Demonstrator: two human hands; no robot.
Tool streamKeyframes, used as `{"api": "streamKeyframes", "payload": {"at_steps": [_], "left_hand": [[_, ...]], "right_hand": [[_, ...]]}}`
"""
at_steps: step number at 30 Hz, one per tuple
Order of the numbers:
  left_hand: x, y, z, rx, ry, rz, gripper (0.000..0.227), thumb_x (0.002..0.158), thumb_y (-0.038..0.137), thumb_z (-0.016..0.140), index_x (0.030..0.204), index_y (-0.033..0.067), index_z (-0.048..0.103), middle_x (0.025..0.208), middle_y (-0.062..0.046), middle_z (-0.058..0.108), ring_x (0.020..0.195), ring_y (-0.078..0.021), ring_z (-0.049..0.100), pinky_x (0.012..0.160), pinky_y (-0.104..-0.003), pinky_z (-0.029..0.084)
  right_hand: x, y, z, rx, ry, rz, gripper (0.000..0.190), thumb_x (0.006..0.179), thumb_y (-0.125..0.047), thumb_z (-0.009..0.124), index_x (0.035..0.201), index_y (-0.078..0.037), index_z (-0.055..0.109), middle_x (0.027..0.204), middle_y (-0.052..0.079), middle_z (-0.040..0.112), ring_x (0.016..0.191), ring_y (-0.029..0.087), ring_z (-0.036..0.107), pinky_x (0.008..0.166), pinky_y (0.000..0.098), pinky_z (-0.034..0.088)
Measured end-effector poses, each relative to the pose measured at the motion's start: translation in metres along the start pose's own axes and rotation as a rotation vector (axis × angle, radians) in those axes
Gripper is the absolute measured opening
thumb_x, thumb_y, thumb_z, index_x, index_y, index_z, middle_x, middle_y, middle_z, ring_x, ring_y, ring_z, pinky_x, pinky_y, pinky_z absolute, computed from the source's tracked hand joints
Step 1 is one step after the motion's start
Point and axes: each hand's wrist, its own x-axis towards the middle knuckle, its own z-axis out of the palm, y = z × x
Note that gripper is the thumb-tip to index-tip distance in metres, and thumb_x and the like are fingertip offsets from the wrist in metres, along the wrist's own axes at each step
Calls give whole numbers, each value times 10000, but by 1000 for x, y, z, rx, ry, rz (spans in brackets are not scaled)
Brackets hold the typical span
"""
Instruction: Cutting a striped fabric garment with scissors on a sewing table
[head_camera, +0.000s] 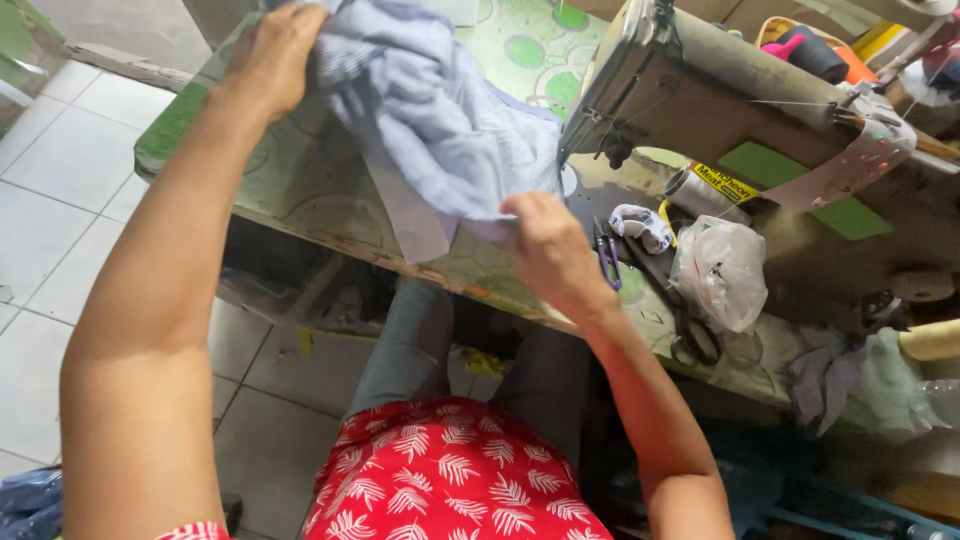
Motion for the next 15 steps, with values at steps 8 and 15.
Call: {"api": "streamKeyframes", "payload": {"at_steps": [8, 15], "left_hand": [[-28, -26, -19, -77, -94, -113, 503, 805, -210, 448, 1254, -1, 538, 1014, -366, 637, 931, -599, 610, 699, -618, 481], [-14, -27, -1, 680, 490, 178, 413, 647, 51, 815, 1000, 221, 686, 934, 7, 691, 887, -217, 687, 730, -324, 493]], "right_hand": [[29, -36, 76, -175, -166, -283, 613, 806, 49, 574, 1378, -172, 586, 1355, 165, 566, 958, 311, 520, 721, 428, 486], [60, 63, 104, -286, -184, 53, 115, 880, -45, 468, 826, -65, 567, 941, 112, 537, 893, 389, 496, 577, 560, 444]]}}
